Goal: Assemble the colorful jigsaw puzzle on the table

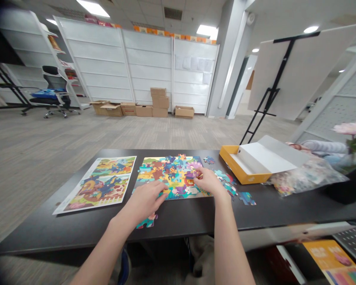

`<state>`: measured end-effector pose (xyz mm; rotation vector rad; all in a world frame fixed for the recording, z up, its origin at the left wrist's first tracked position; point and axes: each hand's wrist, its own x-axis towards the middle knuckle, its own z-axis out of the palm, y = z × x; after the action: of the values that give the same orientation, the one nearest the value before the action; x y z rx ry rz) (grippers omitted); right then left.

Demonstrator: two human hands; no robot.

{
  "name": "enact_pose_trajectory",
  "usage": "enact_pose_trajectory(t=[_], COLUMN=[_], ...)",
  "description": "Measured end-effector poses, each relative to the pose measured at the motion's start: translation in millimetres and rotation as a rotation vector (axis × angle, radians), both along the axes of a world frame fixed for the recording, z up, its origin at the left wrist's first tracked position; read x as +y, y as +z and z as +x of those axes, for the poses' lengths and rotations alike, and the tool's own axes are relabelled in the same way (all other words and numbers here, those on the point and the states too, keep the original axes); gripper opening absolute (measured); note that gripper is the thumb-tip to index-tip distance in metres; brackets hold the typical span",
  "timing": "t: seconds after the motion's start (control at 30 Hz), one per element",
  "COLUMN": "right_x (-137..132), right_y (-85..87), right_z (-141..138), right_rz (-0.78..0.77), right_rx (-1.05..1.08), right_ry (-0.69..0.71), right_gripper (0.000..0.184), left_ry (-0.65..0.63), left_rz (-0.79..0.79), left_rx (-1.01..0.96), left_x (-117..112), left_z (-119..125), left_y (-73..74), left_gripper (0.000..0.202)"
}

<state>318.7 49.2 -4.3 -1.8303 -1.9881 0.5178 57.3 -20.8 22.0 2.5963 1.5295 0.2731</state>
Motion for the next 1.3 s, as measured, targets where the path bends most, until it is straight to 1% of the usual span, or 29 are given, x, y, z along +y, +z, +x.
enact_pose_trajectory(t=[0.2,0.37,0.47,0.57,0.6,0.7,0.73,0.8,0.87,0.97,1.07,1.13,1.2,1.23,1.3], right_x=[5,7,8,5,4,-1,-2,-3,-1,4,8,8,6,5,3], right_y=[-8.1,-10.4,-10.6,-7.4,-5.5,0.2,1.4,1.5,-1.2,-8.2,-12.9,-12.7,-10.5,-9.1,-7.1], right_z=[1,1,-2,-12,-16,-31,-34,-38,-35,-25,-14,-10,-11,-14,-19], right_rz=[0.001,0.054,0.112,0.109,0.093,0.068,0.071,0.082,0.082,0.084,0.106,0.112,0.102,0.097,0.092], right_rx=[0.021,-0.105,-0.176,-0.206,-0.213,-0.253,-0.268,-0.286,-0.280,-0.252,-0.252,-0.261,-0.274,-0.288,-0.330], right_ry=[0.028,0.037,0.005,-0.065,-0.084,-0.109,-0.110,-0.101,-0.069,-0.001,0.039,0.024,-0.025,-0.054,-0.102], right_gripper=[0.047,0.048,0.051,0.041,0.042,0.059,0.061,0.061,0.057,0.052,0.055,0.053,0.042,0.040,0.050], left_ry=[0.003,0.005,0.008,0.000,-0.003,-0.005,-0.005,-0.006,-0.009,-0.015,-0.009,-0.004,-0.005,-0.008,-0.013], left_rz=[-0.003,0.000,-0.001,0.007,0.013,0.026,0.028,0.029,0.026,0.018,0.009,0.007,0.011,0.014,0.022], left_rx=[0.005,0.001,0.008,0.006,0.004,0.003,0.005,0.008,0.010,0.007,0.005,0.006,0.007,0.006,0.005], left_x=[-1,-1,-1,-1,0,0,0,0,-1,-1,-1,-1,-1,-1,-1], left_z=[-1,-1,-1,-1,-1,-1,-1,0,0,-1,-2,-3,-3,-3,-2], left_y=[0.8,0.4,0.3,-1.1,-1.7,-3.1,-3.2,-3.1,-2.7,-2.4,-1.5,-0.8,-0.4,-0.4,-1.1], left_gripper=[0.020,0.020,0.020,0.019,0.019,0.019,0.019,0.019,0.020,0.021,0.021,0.021,0.021,0.021,0.022])
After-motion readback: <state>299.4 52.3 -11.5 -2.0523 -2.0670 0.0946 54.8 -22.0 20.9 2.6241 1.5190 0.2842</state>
